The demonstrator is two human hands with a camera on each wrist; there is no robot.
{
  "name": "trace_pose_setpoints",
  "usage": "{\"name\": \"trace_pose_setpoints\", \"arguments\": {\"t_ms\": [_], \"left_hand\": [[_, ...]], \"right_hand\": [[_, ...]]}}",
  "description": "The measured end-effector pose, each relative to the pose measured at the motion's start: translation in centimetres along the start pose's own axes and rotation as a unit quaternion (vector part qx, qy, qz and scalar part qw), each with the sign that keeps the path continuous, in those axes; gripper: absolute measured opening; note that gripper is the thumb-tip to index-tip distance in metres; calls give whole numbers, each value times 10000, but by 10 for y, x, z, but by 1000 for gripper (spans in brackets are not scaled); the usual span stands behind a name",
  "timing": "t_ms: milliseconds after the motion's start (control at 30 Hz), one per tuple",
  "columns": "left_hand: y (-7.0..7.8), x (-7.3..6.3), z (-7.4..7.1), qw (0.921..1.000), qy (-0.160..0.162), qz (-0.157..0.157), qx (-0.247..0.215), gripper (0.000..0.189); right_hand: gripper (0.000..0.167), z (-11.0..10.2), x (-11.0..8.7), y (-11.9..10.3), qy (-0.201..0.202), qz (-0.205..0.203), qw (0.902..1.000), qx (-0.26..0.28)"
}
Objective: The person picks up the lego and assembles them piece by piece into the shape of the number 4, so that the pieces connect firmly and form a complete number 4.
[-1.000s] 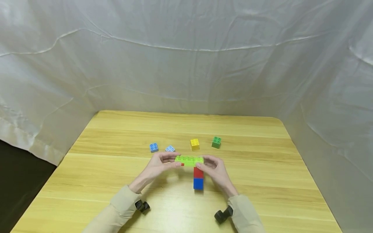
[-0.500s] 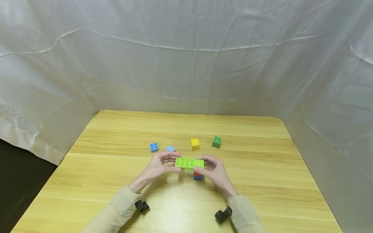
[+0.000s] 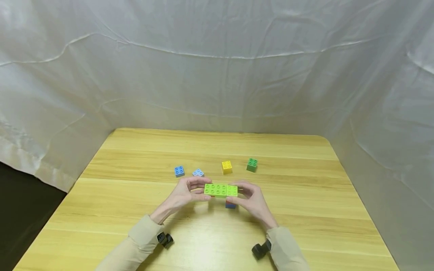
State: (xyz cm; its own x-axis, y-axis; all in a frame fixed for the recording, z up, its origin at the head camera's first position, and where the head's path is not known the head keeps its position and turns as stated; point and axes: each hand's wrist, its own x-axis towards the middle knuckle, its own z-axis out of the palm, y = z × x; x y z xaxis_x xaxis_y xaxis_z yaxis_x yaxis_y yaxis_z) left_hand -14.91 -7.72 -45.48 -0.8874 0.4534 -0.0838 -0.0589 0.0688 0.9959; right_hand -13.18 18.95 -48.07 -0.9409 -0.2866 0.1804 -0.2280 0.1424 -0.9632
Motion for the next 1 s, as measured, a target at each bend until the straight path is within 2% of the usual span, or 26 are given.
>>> {"name": "trace_pose_setpoints", "arguments": {"t_ms": [467,1000], "left_hand": [[0,0,0,9999,45,-70,93,47],[0,1,1,9999,117,-52,99,48]], "right_hand": [[42,1,0,3,-24,-351,9992,176],[40,0,1,4,-61,-423,9989,197]]}}
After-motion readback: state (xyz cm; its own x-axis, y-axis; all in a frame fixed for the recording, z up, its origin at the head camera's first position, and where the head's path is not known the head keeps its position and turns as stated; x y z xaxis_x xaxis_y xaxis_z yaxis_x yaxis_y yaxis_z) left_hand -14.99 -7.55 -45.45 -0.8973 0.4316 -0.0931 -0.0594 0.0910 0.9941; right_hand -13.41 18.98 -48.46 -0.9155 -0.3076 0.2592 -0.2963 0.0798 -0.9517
